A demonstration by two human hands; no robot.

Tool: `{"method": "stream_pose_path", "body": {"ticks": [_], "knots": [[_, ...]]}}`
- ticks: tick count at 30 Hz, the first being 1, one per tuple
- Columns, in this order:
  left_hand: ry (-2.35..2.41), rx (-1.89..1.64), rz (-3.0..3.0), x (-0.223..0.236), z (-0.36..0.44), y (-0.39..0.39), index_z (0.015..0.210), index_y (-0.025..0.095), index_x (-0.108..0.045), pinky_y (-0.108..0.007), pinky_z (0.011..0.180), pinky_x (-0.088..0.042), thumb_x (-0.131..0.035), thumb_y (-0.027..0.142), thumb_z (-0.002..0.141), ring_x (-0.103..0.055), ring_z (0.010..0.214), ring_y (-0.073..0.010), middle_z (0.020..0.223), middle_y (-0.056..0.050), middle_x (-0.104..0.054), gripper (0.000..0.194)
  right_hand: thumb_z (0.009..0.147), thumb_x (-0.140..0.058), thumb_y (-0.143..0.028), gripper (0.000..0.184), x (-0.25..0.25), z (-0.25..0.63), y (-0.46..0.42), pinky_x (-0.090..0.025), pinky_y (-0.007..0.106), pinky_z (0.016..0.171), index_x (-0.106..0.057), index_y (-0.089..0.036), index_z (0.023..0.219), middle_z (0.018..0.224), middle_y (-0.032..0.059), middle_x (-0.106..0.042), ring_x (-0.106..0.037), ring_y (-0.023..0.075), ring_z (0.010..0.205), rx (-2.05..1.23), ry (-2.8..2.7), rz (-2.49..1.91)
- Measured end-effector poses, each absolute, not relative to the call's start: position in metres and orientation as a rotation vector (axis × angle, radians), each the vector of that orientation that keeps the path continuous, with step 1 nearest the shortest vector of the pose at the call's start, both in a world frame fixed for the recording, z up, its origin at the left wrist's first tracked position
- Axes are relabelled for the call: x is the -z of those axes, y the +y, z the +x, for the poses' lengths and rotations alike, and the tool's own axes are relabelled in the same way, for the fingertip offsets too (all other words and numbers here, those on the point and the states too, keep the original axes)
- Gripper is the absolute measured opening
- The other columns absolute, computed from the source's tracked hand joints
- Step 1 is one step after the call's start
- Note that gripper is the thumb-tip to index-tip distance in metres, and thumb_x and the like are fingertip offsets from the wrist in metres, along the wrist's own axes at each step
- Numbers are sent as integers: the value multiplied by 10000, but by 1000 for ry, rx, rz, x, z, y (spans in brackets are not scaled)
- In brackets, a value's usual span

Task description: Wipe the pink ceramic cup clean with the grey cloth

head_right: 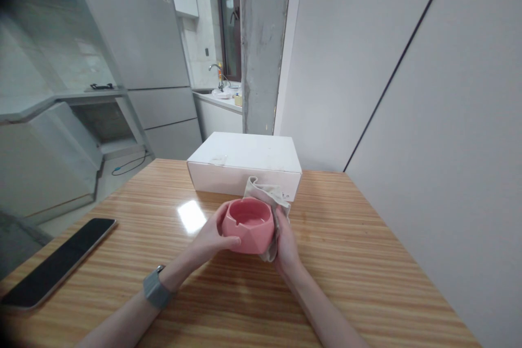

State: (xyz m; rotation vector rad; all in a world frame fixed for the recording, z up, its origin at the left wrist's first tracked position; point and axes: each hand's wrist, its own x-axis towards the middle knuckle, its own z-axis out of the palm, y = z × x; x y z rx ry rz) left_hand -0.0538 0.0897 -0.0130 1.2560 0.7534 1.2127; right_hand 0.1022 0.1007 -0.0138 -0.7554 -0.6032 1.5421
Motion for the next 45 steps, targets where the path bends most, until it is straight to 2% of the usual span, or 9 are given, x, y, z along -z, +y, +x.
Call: {"method": "stream_pose_path", "body": {"ticks": [5, 11, 17, 22, 27, 32, 37, 41, 45], "knots": [[968, -1353, 1158, 13, -50, 91, 1134, 172, -483, -320, 836, -467, -833, 258, 503, -578, 992, -233, 1113, -93, -610, 727, 706, -681, -497, 363, 15, 98, 97, -527, 347, 860, -693, -218, 937, 935, 23, -742, -635, 245, 1042, -1479, -651, -751], [1086, -1470, 1152, 12, -47, 90, 1151, 187, -456, -347, 878, -466, -851, 264, 490, -571, 1049, -249, 1172, -103, -581, 773, 573, -752, -493, 418, 34, 95, 94, -550, 345, 767, -686, -225, 887, 884, -4, -743, -667, 251, 933, -1392, -482, -968], [847, -1359, 1167, 11, -50, 89, 1200, 173, -520, -357, 937, -429, -638, 373, 786, -557, 1103, -245, 1227, -121, -591, 474, 676, -709, -478, 369, 24, 103, 101, -530, 260, 811, -678, -232, 949, 977, -26, -729, -645, 184, 999, -1307, -563, -835], [870, -1363, 1184, 15, -51, 89, 1244, 205, -498, -348, 923, -433, -819, 300, 588, -540, 1122, -266, 1257, -124, -566, 736, 752, -651, -487, 373, 13, 104, 101, -546, 296, 806, -676, -205, 994, 1010, 18, -725, -637, 213, 1031, -1451, -602, -723], [673, -1229, 1208, 11, -50, 86, 1265, 193, -502, -376, 1019, -365, -807, 250, 597, -485, 1210, -289, 1302, -108, -555, 737, 782, -622, -503, 394, 21, 105, 102, -531, 321, 839, -673, -196, 1023, 997, 19, -721, -638, 218, 1000, -1411, -684, -751], [801, -1302, 1202, 9, -48, 87, 1225, 202, -491, -384, 967, -415, -843, 222, 520, -533, 1143, -291, 1237, -102, -588, 788, 820, -579, -510, 352, 24, 111, 94, -501, 339, 890, -688, -225, 995, 900, 14, -722, -641, 226, 966, -1033, -1023, -946], [940, -1394, 1203, 11, -51, 92, 1232, 211, -453, -405, 1029, -366, -874, 178, 428, -510, 1180, -292, 1266, -106, -558, 908, 890, -485, -381, 416, 22, 113, 85, -276, 485, 1099, -542, -229, 1273, 1279, 83, -583, -471, 284, 1245, -536, -1896, -737], [695, -1306, 1006, 8, -53, 90, 1236, 233, -488, -345, 888, -474, -804, 276, 585, -562, 1112, -258, 1305, -94, -537, 725, 902, -439, -231, 368, 20, 119, 88, -392, 460, 1007, -528, -223, 1259, 1230, 109, -609, -546, 258, 1157, -310, -2098, -693], [644, -1227, 734, 8, -50, 89, 1204, 197, -563, -320, 759, -501, -544, 484, 826, -634, 916, -206, 1174, -97, -624, 475, 882, -431, -194, 355, 14, 125, 88, -447, 442, 961, -542, -221, 1219, 1137, 107, -661, -601, 250, 1091, -204, -2157, -601]]}}
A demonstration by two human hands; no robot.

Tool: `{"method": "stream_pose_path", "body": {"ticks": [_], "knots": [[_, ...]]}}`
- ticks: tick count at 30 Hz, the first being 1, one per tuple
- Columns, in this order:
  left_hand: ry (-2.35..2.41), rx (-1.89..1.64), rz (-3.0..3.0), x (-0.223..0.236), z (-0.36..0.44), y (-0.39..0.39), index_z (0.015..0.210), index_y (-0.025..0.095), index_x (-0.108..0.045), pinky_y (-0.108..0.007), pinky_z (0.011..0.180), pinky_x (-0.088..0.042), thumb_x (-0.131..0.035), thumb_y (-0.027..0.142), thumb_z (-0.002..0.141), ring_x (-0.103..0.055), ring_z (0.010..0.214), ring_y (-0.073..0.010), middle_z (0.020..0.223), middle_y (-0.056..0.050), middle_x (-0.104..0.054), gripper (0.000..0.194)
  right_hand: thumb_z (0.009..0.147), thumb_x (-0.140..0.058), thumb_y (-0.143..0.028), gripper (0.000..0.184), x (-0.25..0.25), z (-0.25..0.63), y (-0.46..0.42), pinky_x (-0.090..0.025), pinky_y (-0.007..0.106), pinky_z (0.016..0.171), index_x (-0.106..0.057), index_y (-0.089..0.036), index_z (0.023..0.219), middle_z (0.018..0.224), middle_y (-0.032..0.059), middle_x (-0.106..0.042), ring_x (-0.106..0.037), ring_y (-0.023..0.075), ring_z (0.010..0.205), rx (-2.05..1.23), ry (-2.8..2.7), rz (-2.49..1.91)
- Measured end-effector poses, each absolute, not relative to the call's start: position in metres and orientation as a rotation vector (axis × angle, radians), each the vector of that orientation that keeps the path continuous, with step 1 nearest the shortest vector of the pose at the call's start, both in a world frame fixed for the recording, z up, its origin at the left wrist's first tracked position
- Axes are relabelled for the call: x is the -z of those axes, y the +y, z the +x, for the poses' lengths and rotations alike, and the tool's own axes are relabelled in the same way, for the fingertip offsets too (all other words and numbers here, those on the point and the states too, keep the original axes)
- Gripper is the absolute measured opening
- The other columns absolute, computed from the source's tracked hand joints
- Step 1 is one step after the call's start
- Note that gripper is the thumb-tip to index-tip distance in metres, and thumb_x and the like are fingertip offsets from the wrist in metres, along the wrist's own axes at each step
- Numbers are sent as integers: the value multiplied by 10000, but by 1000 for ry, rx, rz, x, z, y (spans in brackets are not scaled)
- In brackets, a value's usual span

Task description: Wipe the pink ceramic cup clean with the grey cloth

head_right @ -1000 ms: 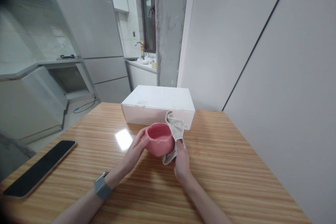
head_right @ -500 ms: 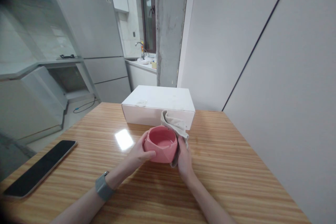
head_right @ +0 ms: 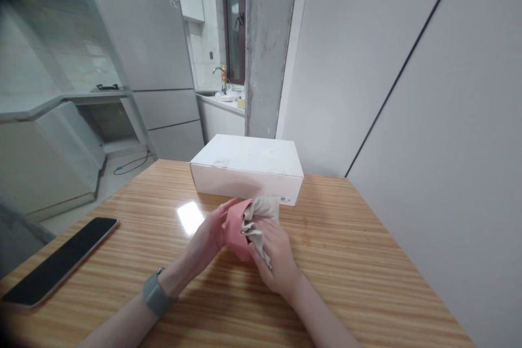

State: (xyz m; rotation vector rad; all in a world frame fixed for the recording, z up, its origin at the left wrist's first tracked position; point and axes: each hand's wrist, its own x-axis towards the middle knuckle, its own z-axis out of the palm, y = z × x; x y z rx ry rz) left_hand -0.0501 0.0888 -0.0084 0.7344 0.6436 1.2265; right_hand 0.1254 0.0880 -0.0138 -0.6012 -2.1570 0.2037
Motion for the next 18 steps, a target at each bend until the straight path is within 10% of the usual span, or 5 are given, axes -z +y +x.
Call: {"method": "stream_pose_path", "body": {"ticks": [6, 13, 18], "knots": [[787, -1114, 730, 12, -46, 90, 854, 110, -688, -273, 717, -458, -587, 555, 784, -604, 715, -157, 781, -64, -683, 462, 840, -481, -243, 487, 4, 116, 80, -428, 462, 1015, -457, -128, 1312, 1211, 161, -626, -560, 277, 1168, -29, -2447, -374], [890, -1177, 1101, 12, -48, 87, 1037, 209, -636, -290, 892, -424, -584, 494, 818, -581, 999, -190, 1010, -27, -670, 363, 874, -413, -219, 344, 6, 118, 89, -452, 462, 986, -550, -124, 1175, 1115, 175, -660, -606, 277, 1080, 51, -2462, -540], [820, -1158, 987, 14, -44, 81, 1110, 229, -568, -249, 723, -466, -607, 482, 808, -616, 845, -160, 984, -25, -664, 396, 898, -402, -204, 252, 9, 116, 92, -481, 444, 921, -579, -164, 1073, 1008, 141, -682, -635, 258, 964, 38, -2361, -659]]}}
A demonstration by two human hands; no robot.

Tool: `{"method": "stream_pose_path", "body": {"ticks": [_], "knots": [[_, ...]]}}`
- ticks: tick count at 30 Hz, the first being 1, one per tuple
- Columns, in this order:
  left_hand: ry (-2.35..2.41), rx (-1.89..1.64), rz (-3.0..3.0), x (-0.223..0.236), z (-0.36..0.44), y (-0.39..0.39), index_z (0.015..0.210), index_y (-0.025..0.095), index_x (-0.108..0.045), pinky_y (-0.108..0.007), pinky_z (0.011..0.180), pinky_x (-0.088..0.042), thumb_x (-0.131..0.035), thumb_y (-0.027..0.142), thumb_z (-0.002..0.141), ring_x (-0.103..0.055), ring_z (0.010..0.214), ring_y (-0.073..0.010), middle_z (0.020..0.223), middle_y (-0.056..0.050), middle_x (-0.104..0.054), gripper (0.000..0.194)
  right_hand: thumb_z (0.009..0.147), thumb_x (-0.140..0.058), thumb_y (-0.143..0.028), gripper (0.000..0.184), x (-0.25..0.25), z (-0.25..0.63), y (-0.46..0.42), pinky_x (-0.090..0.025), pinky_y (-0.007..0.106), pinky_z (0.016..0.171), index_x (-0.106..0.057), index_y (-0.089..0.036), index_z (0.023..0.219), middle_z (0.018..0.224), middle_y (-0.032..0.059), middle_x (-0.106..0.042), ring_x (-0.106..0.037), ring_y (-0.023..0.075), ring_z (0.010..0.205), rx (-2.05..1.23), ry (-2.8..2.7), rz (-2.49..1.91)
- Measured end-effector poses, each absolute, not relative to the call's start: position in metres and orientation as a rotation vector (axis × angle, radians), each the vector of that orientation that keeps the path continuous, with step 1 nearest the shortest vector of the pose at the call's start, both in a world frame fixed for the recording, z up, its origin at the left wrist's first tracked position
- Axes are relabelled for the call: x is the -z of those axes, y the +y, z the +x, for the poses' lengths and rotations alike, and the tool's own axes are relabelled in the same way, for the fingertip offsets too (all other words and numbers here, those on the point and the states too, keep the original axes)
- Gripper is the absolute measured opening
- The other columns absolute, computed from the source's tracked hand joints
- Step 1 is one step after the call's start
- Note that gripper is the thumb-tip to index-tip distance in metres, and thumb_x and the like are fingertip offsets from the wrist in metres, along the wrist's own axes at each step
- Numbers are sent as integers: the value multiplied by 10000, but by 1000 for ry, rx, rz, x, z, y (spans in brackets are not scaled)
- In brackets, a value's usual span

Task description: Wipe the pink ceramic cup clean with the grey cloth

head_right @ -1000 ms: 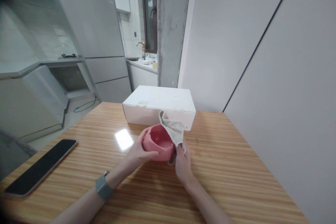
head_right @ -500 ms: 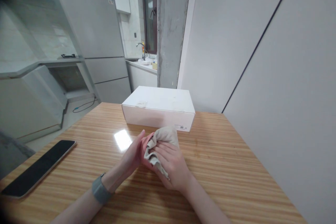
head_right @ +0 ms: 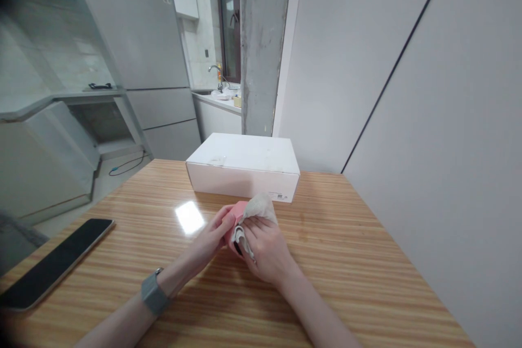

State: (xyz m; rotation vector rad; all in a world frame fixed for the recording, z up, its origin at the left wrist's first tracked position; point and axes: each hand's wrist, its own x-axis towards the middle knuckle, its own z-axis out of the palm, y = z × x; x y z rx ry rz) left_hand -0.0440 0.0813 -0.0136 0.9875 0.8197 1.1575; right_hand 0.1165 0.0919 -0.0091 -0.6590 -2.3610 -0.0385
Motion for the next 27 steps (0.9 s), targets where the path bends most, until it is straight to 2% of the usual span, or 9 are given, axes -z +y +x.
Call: {"method": "stream_pose_path", "body": {"ticks": [5, 8, 11, 15, 19, 23, 27], "knots": [[659, -1218, 908, 12, -43, 80, 1151, 230, -540, -250, 719, -466, -677, 404, 773, -621, 812, -148, 963, -36, -673, 438, 879, -418, -203, 267, 10, 120, 91, -486, 449, 894, -578, -151, 1087, 1011, 157, -688, -642, 271, 942, 103, -2256, -685], [636, -1174, 828, 11, -47, 84, 1063, 167, -632, -295, 758, -473, -571, 504, 810, -629, 860, -197, 955, -75, -693, 426, 854, -435, -243, 326, 8, 122, 90, -501, 442, 873, -564, -139, 1135, 1023, 168, -690, -654, 277, 936, 186, -2330, -539], [697, -1065, 870, 14, -52, 89, 948, 119, -698, -354, 815, -468, -441, 612, 830, -634, 888, -250, 867, -95, -713, 568, 842, -413, -263, 341, 6, 118, 87, -522, 416, 839, -586, -108, 1092, 959, 176, -704, -668, 272, 890, 194, -2420, -376], [816, -1079, 1027, 17, -53, 95, 900, 145, -724, -375, 930, -415, -565, 557, 793, -614, 951, -264, 850, -57, -727, 455, 863, -379, -251, 316, 5, 111, 84, -507, 411, 879, -595, -109, 1044, 973, 176, -698, -655, 263, 927, 117, -2452, -390], [959, -1169, 1139, 15, -51, 95, 865, 164, -725, -375, 969, -390, -546, 532, 823, -592, 1023, -263, 957, -52, -728, 412, 903, -354, -249, 265, 7, 113, 88, -497, 415, 862, -582, -153, 998, 955, 139, -692, -642, 251, 892, 27, -2434, -500], [867, -1169, 1053, 10, -50, 88, 1000, 163, -699, -374, 1006, -368, -562, 476, 840, -557, 1116, -253, 1136, -67, -680, 377, 910, -366, -235, 203, 9, 116, 92, -485, 411, 820, -561, -186, 937, 910, 117, -674, -621, 239, 841, -18, -2355, -599], [620, -1150, 909, 11, -47, 84, 1205, 208, -599, -349, 1026, -347, -574, 396, 860, -503, 1200, -231, 1259, -70, -607, 393, 910, -354, -194, 197, 10, 118, 94, -474, 397, 799, -550, -187, 929, 881, 104, -663, -603, 230, 833, -21, -2223, -670]]}}
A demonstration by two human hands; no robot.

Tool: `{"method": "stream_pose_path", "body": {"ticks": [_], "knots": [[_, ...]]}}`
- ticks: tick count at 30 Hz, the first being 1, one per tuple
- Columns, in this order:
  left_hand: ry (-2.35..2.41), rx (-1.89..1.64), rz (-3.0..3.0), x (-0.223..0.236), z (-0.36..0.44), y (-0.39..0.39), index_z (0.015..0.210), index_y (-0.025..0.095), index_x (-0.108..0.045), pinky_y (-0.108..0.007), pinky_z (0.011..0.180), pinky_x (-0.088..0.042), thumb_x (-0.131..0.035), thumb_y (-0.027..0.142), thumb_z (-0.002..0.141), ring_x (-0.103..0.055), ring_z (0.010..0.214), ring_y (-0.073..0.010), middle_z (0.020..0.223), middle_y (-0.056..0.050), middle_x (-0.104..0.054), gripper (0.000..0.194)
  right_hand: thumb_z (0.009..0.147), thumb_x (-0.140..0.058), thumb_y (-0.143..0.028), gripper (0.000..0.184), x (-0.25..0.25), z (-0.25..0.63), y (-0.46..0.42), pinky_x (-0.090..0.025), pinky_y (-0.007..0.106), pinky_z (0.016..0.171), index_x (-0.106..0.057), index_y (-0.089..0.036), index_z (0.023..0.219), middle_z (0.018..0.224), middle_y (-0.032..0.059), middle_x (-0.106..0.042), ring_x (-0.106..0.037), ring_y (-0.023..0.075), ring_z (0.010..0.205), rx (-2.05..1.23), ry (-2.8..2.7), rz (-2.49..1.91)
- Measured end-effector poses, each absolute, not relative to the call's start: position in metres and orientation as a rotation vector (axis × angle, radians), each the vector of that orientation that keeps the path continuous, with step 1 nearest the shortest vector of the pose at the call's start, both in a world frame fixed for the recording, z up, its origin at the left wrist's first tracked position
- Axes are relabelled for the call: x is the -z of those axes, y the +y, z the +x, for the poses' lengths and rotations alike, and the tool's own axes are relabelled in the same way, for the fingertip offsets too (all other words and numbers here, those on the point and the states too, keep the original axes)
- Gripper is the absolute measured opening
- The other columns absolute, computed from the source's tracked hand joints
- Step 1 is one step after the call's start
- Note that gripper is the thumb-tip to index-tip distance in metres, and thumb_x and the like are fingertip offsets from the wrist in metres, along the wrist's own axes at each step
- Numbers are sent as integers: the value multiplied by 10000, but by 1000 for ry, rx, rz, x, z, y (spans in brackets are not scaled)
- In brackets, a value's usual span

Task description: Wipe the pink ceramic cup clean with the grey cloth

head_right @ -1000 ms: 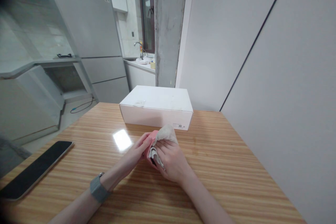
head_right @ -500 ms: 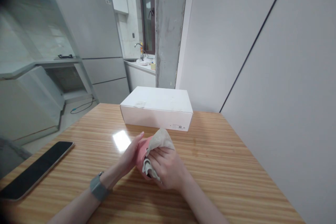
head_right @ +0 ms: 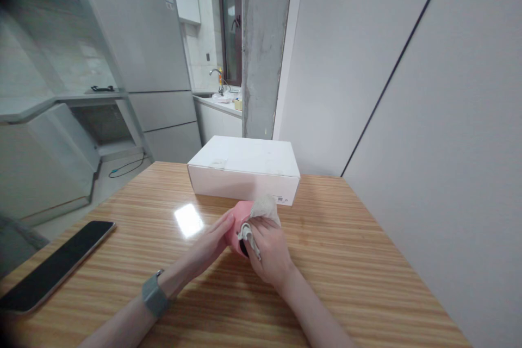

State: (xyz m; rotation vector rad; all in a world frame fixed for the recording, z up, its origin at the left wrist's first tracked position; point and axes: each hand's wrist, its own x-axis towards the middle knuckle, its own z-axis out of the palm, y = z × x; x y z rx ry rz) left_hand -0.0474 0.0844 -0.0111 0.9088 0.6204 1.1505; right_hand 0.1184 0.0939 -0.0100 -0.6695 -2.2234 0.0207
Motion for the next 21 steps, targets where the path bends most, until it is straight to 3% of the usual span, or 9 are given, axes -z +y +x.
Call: {"method": "stream_pose_path", "body": {"ticks": [4, 7, 9, 13, 18, 21], "knots": [[501, -1135, 875, 13, -47, 85, 1200, 165, -588, -315, 894, -423, -588, 295, 848, -577, 1041, -215, 1155, -93, -644, 375, 906, -336, -236, 251, 10, 123, 95, -479, 407, 769, -563, -153, 973, 902, 135, -673, -610, 246, 820, 134, -2256, -622], [595, -1168, 832, 15, -48, 88, 1060, 103, -645, -326, 859, -452, -540, 374, 868, -596, 948, -222, 1043, -104, -667, 348, 897, -336, -267, 313, 12, 122, 94, -485, 405, 794, -565, -115, 1048, 931, 159, -688, -627, 253, 846, 269, -2340, -466], [699, -1189, 841, 16, -49, 91, 1040, 109, -638, -360, 868, -472, -502, 427, 889, -593, 967, -232, 1067, -98, -645, 377, 889, -342, -272, 325, 14, 118, 92, -496, 380, 762, -577, -103, 1038, 895, 154, -696, -633, 245, 814, 298, -2379, -387], [792, -1187, 888, 20, -50, 98, 1158, 168, -555, -418, 837, -510, -541, 355, 888, -587, 1000, -227, 1185, -67, -569, 329, 888, -345, -278, 313, 15, 111, 90, -502, 359, 713, -597, -109, 967, 847, 142, -694, -628, 234, 755, 258, -2405, -369], [852, -1190, 913, 25, -51, 98, 992, 146, -670, -414, 1018, -372, -562, 408, 858, -548, 1100, -265, 1091, -66, -668, 313, 910, -328, -271, 282, 13, 116, 93, -493, 395, 797, -572, -148, 983, 909, 128, -686, -620, 237, 824, 81, -2368, -511], [756, -1086, 890, 24, -49, 92, 1034, 132, -683, -399, 1047, -320, -517, 465, 865, -542, 1128, -265, 1069, -85, -696, 408, 895, -364, -230, 222, 13, 122, 97, -489, 407, 814, -562, -156, 963, 932, 133, -681, -613, 241, 848, 38, -2288, -585]]}}
